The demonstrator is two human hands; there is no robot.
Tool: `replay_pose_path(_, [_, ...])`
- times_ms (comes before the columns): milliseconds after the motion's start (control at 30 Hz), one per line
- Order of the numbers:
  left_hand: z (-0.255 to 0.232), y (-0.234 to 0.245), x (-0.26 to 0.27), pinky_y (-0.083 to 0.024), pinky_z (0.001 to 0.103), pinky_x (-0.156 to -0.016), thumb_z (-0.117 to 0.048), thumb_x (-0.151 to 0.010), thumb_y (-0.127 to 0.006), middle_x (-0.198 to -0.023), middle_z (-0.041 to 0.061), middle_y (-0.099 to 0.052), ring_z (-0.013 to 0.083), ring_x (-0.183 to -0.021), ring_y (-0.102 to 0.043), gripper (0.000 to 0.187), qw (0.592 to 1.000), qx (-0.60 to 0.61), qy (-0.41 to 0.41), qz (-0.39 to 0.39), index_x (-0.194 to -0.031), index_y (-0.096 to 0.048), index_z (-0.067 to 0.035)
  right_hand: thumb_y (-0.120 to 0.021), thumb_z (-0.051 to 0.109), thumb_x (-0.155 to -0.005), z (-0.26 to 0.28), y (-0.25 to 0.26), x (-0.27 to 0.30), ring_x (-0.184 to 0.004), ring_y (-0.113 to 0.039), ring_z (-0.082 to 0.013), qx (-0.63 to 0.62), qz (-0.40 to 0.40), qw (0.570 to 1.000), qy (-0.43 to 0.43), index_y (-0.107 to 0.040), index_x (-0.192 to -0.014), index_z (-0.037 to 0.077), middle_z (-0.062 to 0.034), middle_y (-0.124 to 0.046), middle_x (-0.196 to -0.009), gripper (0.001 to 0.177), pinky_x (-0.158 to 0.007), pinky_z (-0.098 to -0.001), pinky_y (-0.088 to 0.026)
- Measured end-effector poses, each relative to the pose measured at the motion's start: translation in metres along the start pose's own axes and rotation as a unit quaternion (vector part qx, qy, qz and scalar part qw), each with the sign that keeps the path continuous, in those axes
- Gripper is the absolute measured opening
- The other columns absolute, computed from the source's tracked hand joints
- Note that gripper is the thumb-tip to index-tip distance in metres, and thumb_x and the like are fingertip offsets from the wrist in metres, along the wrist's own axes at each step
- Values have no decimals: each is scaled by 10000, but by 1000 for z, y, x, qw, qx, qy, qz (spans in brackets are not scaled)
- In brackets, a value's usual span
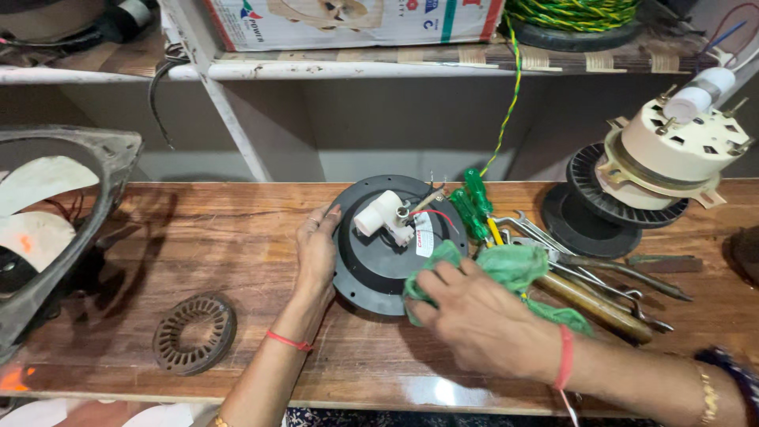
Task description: The person connects wires to a ceiling fan motor, secures the connections with a screwdriver, and wipes the motor housing with a green cloth. The person then picks up the fan blade assembly.
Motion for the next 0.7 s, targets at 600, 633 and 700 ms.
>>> replay_pose_path(600, [5,7,-2,-541,256,-861,-125,-1014,-586,-1094,87,-744,112,-940,-655,321,998,-36,-52,24,-1242,-683,79,-687,107,-677,4,7,-32,-985,-547,-315,-17,-37,997,-61,-608,-1298,66,-144,-547,-1130,627,-805,-470,-462])
replay_pose_path(633, [6,7,-3,-543,252,-866,-127,-1017,-581,-1095,81,-744,105,-943,-657,317,997,-32,-58,37,-1239,-681,77,-686,96,-677,0,7,-25,-996,-551,-311,-12,-36,997,-68,-609,-1303,96,-133,-553,-1143,631,-819,-482,-464])
replay_pose_path(700, [11,8,-4,-545,248,-858,-128,-1017,-580,-1084,74,-746,98,-931,-658,314,997,-22,-55,44,-1232,-683,76,-706,141,-712,-12,8,-16,-982,-545,-315,-42,-33,996,-66,-608,-1285,88,-137,-552,-1178,583,-789,-464,-468])
Point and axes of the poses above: each hand's wrist, its own x-axis away from the middle knuckle, its own y-axis out of the back of the hand, z = x × y, the point moved 3 cm from there along -x, towards the middle knuckle
